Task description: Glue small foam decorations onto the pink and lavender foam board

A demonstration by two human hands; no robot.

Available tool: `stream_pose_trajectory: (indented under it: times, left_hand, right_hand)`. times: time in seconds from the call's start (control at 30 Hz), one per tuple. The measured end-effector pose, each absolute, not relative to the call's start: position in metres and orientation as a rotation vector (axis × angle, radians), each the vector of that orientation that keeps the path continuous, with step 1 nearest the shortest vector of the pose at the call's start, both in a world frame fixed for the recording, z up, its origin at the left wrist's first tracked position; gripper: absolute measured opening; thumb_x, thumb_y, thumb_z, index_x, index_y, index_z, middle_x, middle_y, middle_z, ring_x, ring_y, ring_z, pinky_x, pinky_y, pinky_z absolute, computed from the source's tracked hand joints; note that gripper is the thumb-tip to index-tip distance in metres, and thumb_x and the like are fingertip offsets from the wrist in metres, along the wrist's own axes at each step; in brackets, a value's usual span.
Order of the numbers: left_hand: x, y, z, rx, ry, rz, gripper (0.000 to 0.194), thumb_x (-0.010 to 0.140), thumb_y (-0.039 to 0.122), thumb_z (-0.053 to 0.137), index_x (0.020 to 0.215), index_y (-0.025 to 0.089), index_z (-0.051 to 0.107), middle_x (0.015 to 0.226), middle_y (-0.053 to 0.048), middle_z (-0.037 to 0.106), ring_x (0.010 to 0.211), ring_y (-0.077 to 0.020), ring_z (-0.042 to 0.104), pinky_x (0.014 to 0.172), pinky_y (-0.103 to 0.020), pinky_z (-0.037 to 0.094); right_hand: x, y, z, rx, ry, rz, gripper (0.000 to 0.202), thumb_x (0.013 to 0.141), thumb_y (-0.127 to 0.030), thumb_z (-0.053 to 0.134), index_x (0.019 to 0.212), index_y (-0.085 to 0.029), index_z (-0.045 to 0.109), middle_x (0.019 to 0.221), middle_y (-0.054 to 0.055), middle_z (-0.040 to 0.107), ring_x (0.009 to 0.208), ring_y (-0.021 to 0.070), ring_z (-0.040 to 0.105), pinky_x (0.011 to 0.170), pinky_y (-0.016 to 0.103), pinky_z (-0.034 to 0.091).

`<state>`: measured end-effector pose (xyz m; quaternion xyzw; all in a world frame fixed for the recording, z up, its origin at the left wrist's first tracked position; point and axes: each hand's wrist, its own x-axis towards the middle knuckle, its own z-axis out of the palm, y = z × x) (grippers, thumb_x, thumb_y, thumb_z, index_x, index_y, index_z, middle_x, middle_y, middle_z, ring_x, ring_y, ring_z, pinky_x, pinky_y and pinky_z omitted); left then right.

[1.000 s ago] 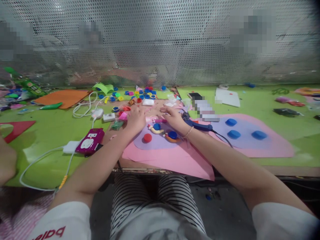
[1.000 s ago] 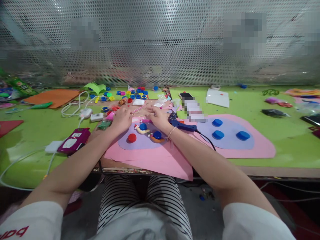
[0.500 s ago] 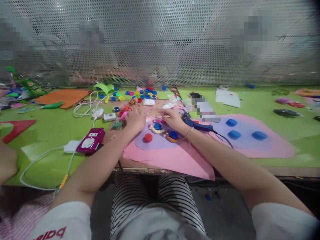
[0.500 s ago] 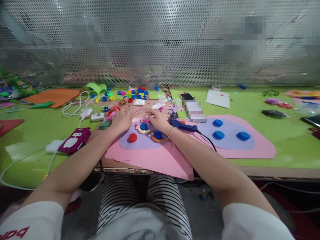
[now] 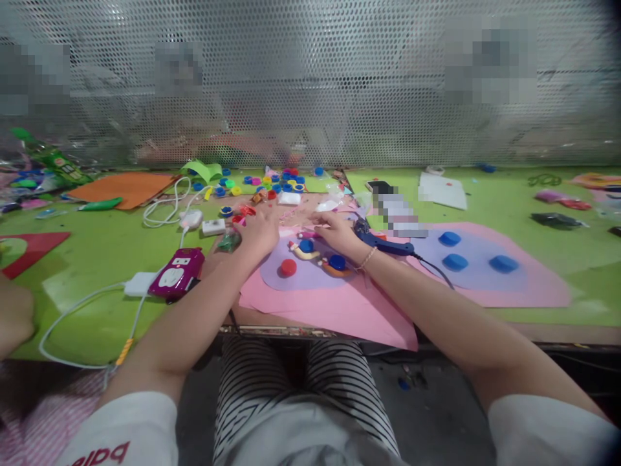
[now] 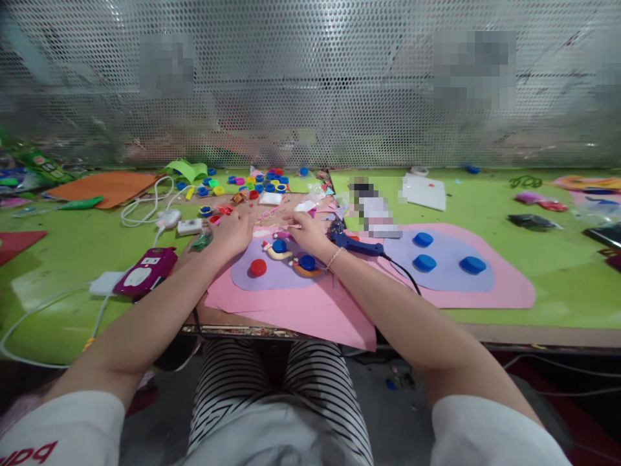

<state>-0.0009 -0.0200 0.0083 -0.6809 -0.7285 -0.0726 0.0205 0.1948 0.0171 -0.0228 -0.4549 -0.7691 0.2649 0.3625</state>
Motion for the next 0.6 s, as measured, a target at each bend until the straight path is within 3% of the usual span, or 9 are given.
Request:
stream_pose_trajectory:
  times: [0.17, 0.37, 0.6]
  left_hand:
    - [-0.005, -0.012, -0.002, -2.206, -2.216, -0.302, 0.046, 0.092, 0.034, 0.026, 0.127, 0.017, 0.051, 0.129, -0.019, 0.051, 0.120, -0.0348, 0.043, 0.098, -0.057, 0.033]
    - [-0.006, -0.009, -0.009, -2.214, -2.208, -0.306, 0.046, 0.092, 0.031, 0.025, 0.128, 0.016, 0.049, 0.130, -0.018, 0.052, 0.122, -0.0339, 0.042, 0.100, -0.056, 0.030]
    - [-0.005, -0.006, -0.013, -2.249, -2.184, -0.327, 0.048, 0.091, 0.035, 0.028, 0.132, 0.019, 0.046, 0.139, -0.015, 0.046, 0.129, -0.0322, 0.035, 0.103, -0.056, 0.026]
  right_hand:
    - [0.201, 0.018, -0.016, -1.224, -2.068, 0.537, 0.036, 0.077, -0.010, 0.046, 0.109, -0.012, 0.062, 0.109, 0.011, 0.064, 0.099, 0.0180, 0.061, 0.090, 0.032, 0.048]
    - [0.231, 0.022, 0.008, -1.388, -2.299, -0.139, 0.034, 0.078, -0.004, 0.041, 0.100, -0.007, 0.067, 0.109, 0.017, 0.063, 0.107, 0.0246, 0.053, 0.099, 0.036, 0.036]
    - [0.240, 0.027, 0.005, -1.596, -2.512, -0.241, 0.035, 0.091, -0.025, 0.039, 0.109, -0.009, 0.064, 0.114, 0.019, 0.061, 0.111, 0.0278, 0.049, 0.100, 0.041, 0.030]
